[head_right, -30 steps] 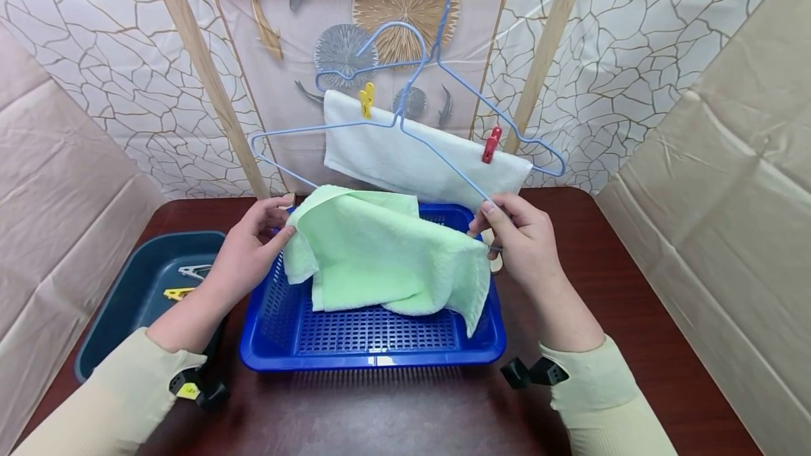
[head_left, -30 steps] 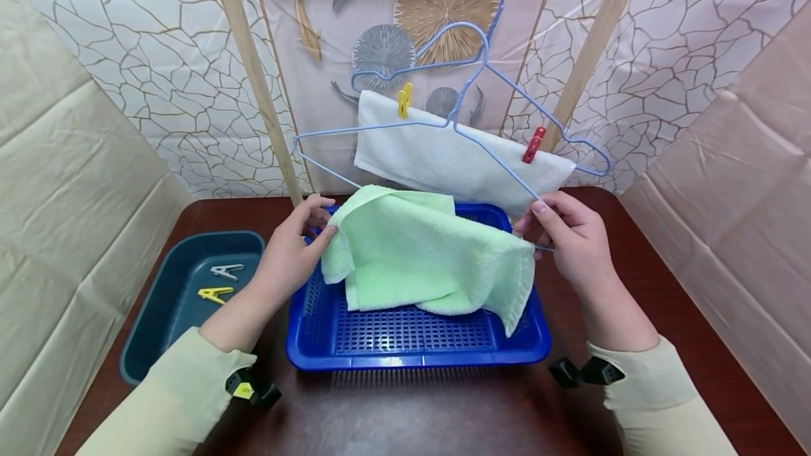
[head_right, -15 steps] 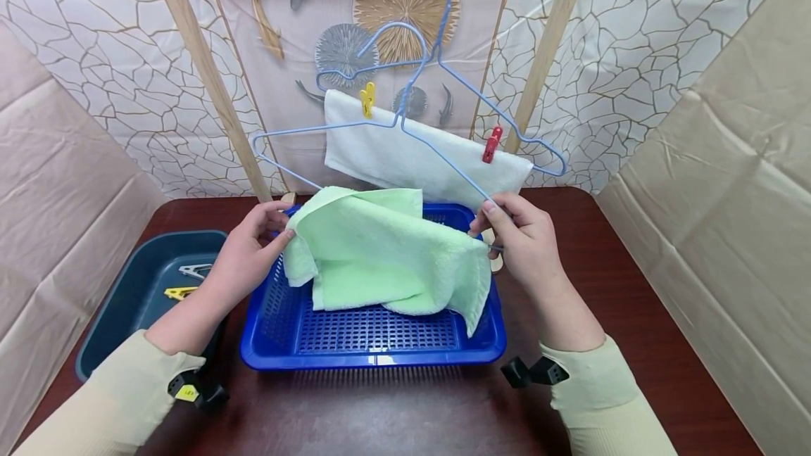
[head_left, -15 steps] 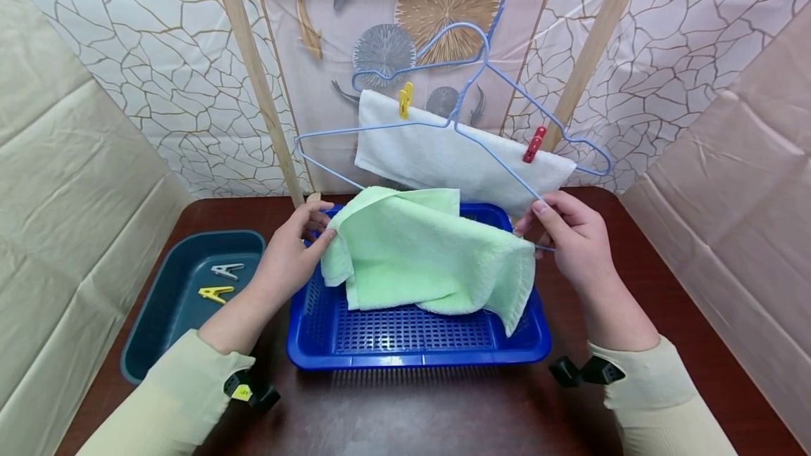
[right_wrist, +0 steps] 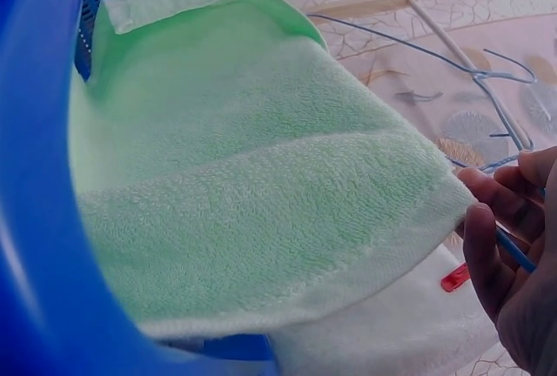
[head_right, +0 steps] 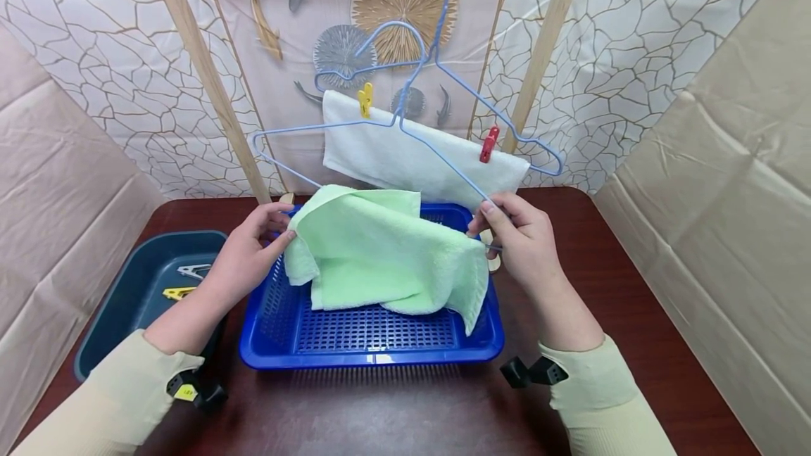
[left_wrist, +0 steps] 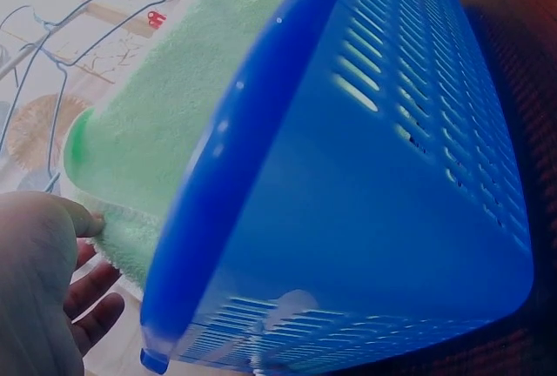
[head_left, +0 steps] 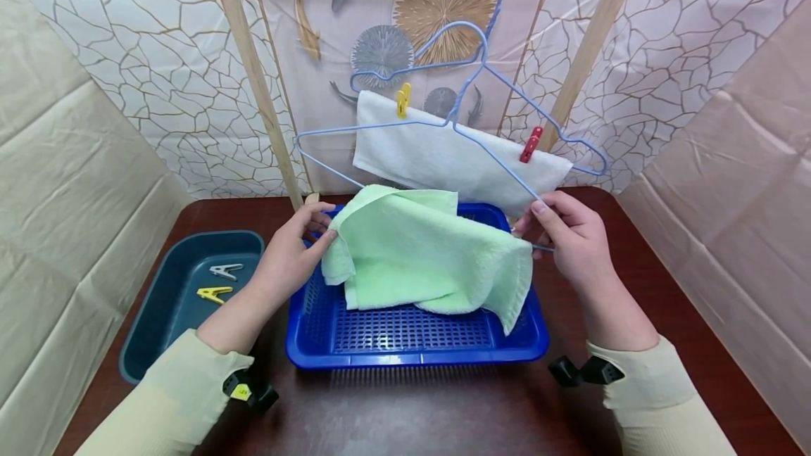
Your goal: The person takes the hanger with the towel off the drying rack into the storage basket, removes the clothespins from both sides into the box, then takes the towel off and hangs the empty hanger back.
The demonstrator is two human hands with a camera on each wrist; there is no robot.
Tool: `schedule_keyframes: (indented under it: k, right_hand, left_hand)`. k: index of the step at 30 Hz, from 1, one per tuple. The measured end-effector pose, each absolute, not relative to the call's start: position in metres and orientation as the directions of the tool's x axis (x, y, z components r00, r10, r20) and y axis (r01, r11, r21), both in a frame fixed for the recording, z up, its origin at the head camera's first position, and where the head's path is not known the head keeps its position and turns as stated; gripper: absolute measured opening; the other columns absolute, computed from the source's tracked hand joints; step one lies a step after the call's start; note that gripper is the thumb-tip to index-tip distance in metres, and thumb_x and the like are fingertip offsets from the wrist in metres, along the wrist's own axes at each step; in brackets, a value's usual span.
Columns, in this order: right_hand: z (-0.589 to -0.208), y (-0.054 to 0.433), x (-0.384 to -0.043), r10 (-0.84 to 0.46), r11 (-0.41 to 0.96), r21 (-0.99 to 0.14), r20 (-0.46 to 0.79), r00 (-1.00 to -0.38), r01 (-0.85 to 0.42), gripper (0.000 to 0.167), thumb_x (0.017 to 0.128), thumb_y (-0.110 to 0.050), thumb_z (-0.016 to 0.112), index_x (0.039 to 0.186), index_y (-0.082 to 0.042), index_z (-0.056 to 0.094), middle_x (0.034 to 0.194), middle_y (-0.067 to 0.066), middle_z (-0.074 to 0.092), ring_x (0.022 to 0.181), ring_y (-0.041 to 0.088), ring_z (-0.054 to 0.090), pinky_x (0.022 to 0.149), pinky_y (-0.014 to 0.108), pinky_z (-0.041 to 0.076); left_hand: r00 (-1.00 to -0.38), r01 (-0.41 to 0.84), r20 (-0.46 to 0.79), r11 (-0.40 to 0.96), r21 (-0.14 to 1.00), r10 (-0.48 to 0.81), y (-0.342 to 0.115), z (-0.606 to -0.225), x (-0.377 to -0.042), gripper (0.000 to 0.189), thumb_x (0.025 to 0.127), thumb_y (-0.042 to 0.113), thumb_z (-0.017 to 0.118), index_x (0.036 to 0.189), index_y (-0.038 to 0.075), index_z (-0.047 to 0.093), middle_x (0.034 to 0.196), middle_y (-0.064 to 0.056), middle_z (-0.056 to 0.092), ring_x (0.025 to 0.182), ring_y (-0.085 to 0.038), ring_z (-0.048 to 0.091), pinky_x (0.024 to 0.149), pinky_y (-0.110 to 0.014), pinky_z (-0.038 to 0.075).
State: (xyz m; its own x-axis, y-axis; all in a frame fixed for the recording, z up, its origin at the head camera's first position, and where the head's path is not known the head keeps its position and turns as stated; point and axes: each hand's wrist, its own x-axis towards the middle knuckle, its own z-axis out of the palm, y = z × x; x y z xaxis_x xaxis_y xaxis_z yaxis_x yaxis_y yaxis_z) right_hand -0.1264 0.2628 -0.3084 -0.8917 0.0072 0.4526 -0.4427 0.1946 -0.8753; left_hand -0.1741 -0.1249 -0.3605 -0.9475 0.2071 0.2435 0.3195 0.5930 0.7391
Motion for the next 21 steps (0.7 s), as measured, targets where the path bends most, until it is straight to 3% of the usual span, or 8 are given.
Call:
schedule_keyframes:
  k: [21]
  right_hand:
    - [-0.303,0.261,-0.124,-0.038,0.167,-0.865,0.473,-0.88,-0.473,0.024,0.103,-0.01,0.052,0.094,0.01,0.06,0.076,0.011,0.069,0.057,0.019,0.061,0.042,0.027,0.047]
  left_hand:
    - [-0.905,0.425,0.331,0.527,0.736,0.266,-0.113,-0.343,-0.179,0.038,0.1,0.024,0.061,0.136,0.015,0.054,0.119,-0.004,0.062,0.104,-0.021,0.06,0.089,-0.045,0.051]
